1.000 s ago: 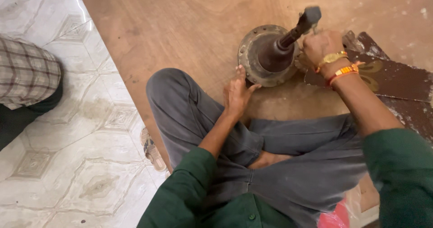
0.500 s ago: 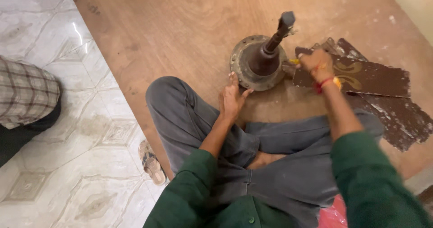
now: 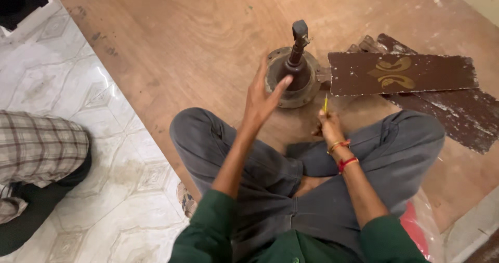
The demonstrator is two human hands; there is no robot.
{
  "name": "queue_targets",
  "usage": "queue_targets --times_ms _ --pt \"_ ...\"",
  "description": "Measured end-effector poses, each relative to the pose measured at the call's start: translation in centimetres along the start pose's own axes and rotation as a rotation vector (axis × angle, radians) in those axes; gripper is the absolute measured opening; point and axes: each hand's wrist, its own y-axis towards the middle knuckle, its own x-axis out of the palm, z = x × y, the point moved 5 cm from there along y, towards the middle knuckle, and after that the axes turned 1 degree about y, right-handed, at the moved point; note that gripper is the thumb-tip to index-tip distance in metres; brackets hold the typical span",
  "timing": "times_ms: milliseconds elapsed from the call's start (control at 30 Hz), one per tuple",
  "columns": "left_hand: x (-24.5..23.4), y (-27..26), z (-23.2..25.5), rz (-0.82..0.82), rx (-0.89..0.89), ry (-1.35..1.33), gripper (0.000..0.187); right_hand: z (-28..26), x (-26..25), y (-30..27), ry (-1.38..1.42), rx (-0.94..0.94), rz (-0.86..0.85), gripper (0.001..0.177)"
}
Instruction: The person sits on the floor and uses a yellow screwdriver to tighten screws on the base of a ceiling fan. They hold the fan base steady with one hand while turning the screwdriver with the other, working on multiple screws around the circular base.
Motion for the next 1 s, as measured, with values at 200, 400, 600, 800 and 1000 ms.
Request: queue_targets --times_ms 200,400,600,800,1000 --pt "2.0 7.2 1.9 -0.305 0.071 -0.397 0.067 -0.3 0.8 -0.3 -0.035 0.044 0.052 0.043" --pt "3.0 7.9 0.5 -0.190 0.007 -0.459 0.048 -1.9 1.2 -1.7 -0.135 0.004 -0.006 0.041" --pt "2.8 6.5 1.3 -0.077 0.077 -0.328 0.047 -2.6 1.5 -2.3 -0.108 0.012 0.023 0.044" --pt "3.1 5.7 1.8 -0.010 0.089 -0.254 0.048 -2.0 1.5 -1.9 -0.212 0.014 0.036 0.038" --pt "2.0 6.3 2.8 -0.207 0.050 -0.354 0.072 -0.9 1.2 -0.5 -0.139 0.014 0.076 0.036"
